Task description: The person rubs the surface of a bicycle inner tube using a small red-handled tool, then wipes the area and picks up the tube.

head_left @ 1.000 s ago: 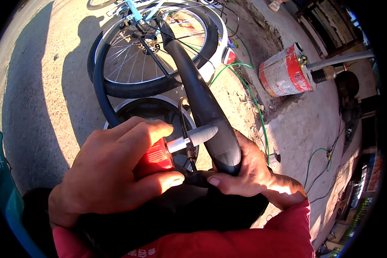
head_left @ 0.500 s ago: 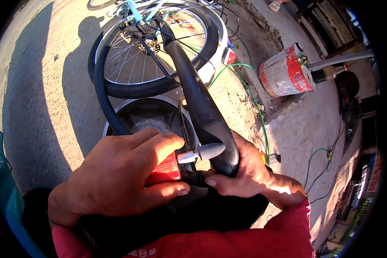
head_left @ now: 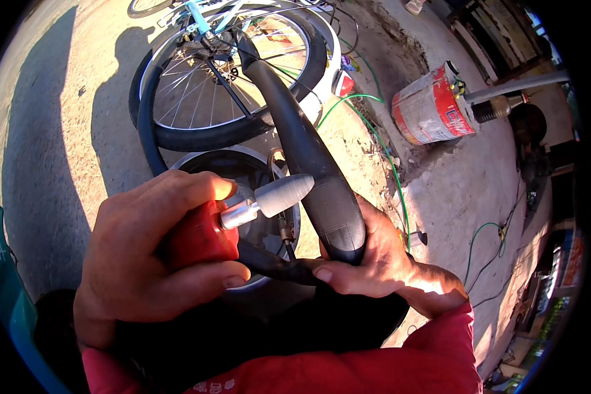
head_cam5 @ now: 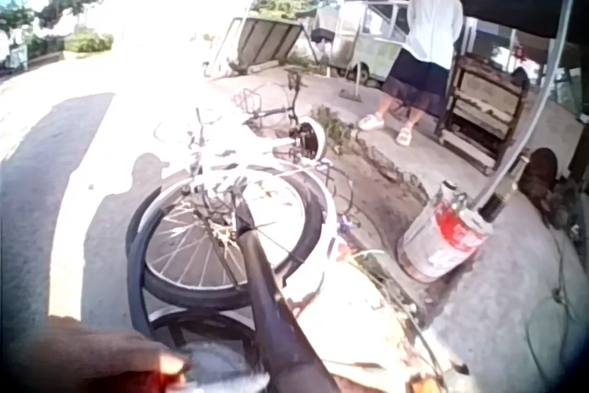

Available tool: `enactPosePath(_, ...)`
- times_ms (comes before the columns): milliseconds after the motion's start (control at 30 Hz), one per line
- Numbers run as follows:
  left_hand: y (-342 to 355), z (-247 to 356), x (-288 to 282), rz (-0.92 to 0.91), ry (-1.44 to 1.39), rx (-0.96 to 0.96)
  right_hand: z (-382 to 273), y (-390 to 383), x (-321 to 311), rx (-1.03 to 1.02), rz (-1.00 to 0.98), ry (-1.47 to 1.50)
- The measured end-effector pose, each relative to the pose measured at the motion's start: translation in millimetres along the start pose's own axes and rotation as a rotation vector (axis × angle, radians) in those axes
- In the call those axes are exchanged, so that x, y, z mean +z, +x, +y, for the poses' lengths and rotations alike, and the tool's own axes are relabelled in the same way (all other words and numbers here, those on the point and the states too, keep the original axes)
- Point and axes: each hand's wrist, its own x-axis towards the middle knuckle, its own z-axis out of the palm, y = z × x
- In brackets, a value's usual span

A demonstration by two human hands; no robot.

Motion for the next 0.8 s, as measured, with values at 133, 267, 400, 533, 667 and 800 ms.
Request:
enactPosePath(133,-1.1,-5.2,-9.9,0.117,0.021,0.051,-0.9,1.3,-3.4,0.023,-0.015,0.044)
enactPosePath(267,-9.0,-13.9,-17.3,0.141,-0.027,-0.026,0.2,4.7,-6.5,0.017,-0.045,0.039)
enactPosePath(400,-27.3,-8.1,-30.9,0.194,-0.041,-0.057,0.0,7.1,0.5,-0.073,-0.032,0.073)
enactPosePath(533,-18.7,-20.4,-36.0,0.206,-0.024,-0.106,14.9,-5.5,-13.9,0.004,0.142,0.273)
enactPosePath(667,-50.0,-54.2,-44.1,0.479,-0.125,-0.409,27.9,1.0,-19.1,-0.098,0.294,0.389)
enactPosePath(800,-101.9,-131.0,-49.0,0.722,-0.163,-0.575,20.9,9.3,-16.0,-0.08,0.327,0.42)
